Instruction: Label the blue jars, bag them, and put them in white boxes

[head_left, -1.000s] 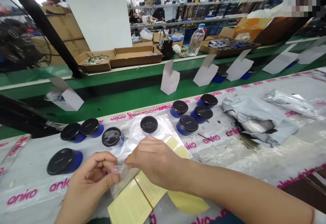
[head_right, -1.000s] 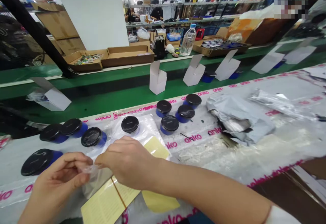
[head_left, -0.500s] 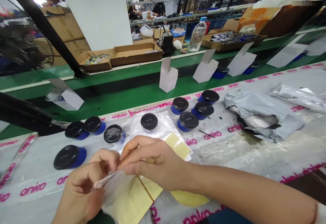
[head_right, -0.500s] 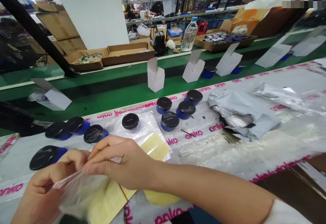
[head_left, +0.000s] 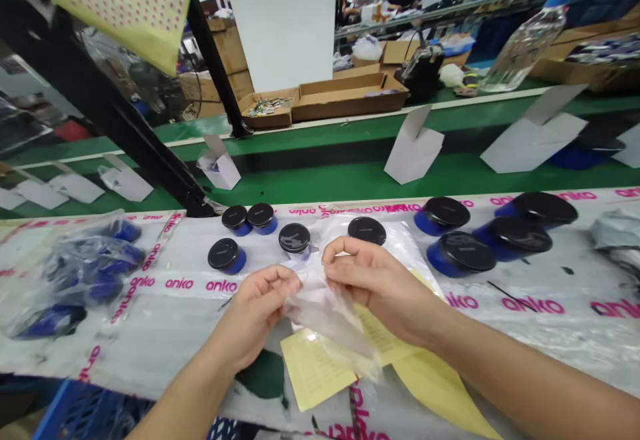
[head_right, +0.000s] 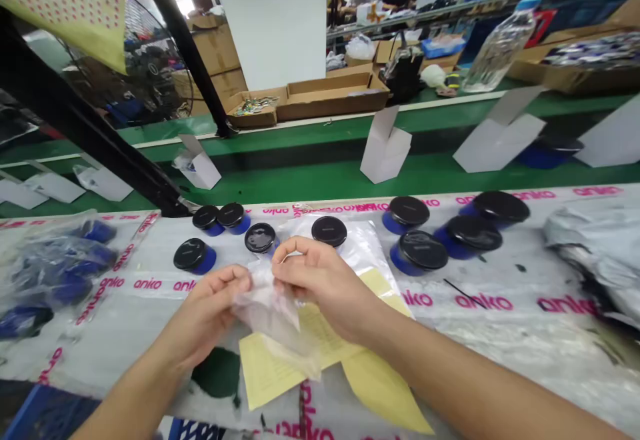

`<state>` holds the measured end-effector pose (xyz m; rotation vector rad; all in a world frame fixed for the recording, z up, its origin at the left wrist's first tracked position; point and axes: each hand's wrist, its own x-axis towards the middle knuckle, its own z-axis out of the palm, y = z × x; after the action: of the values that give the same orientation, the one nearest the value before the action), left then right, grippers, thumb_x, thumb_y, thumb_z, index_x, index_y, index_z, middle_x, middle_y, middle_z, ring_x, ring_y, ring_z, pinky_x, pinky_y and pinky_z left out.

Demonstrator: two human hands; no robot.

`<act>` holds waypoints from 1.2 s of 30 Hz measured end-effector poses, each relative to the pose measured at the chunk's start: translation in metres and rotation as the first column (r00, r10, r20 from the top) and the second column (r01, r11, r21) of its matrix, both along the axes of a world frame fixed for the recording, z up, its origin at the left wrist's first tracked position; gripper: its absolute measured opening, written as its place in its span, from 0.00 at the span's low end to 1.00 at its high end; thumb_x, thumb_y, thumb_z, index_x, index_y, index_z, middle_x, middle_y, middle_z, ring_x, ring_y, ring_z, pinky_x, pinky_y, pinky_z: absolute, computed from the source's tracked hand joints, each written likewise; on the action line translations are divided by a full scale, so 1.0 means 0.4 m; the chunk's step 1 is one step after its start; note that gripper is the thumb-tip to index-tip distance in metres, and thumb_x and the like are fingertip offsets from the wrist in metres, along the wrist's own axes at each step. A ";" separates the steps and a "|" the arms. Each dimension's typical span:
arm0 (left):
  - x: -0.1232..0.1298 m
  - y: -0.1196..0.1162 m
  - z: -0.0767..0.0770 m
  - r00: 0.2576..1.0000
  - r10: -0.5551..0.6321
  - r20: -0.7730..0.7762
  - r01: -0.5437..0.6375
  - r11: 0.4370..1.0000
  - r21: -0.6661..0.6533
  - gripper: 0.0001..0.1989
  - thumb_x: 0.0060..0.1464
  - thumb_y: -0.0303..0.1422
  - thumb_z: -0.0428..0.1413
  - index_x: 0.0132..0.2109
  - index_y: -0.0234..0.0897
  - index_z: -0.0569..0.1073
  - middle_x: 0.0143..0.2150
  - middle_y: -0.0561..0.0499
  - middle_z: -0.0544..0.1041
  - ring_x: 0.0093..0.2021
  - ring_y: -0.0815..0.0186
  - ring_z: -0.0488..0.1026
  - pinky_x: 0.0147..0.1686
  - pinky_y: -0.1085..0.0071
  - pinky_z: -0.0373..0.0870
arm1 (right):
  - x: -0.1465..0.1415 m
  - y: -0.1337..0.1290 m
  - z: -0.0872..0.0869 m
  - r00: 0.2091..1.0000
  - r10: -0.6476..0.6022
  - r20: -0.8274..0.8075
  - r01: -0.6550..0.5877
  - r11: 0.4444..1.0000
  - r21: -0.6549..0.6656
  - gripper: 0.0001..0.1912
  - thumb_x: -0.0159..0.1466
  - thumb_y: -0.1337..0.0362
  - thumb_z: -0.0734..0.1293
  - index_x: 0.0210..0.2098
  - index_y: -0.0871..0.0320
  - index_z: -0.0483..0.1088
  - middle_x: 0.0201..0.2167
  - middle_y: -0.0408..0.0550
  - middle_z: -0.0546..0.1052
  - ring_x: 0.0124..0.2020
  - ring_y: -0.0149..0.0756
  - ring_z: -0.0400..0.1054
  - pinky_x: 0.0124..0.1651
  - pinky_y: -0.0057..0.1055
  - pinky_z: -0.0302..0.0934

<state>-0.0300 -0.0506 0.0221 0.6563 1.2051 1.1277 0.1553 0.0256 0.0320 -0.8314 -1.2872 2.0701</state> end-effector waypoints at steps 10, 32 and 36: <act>-0.036 0.091 -0.044 0.756 0.089 -0.649 0.000 0.991 0.136 0.13 0.62 0.46 0.52 0.37 0.42 0.61 0.22 0.57 0.74 0.15 0.69 0.70 0.10 0.80 0.55 | -0.132 0.100 0.042 0.514 -0.443 0.735 -0.480 0.561 0.674 0.11 0.65 0.75 0.61 0.39 0.63 0.75 0.34 0.60 0.81 0.37 0.48 0.75 0.36 0.35 0.58; -0.059 0.162 -0.052 0.406 0.088 -0.910 0.058 0.991 0.122 0.12 0.62 0.24 0.52 0.31 0.41 0.61 0.27 0.49 0.74 0.33 0.57 0.78 0.37 0.66 0.69 | -0.188 0.231 0.076 0.238 -0.257 0.937 -0.906 0.290 0.309 0.11 0.61 0.77 0.66 0.40 0.62 0.79 0.39 0.57 0.81 0.39 0.45 0.76 0.38 0.36 0.65; -0.062 0.120 -0.038 0.330 0.110 -0.938 0.106 0.983 0.152 0.06 0.61 0.22 0.52 0.39 0.37 0.70 0.40 0.41 0.79 0.45 0.52 0.78 0.48 0.59 0.70 | -0.119 0.207 0.083 0.318 -0.311 0.895 -0.887 0.235 0.397 0.22 0.61 0.79 0.64 0.53 0.61 0.76 0.48 0.61 0.78 0.51 0.52 0.73 0.46 0.38 0.65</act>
<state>-0.0547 -0.0028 0.0070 1.6276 2.1091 0.7997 0.1076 0.1084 0.0652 -1.0494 -3.1753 0.2764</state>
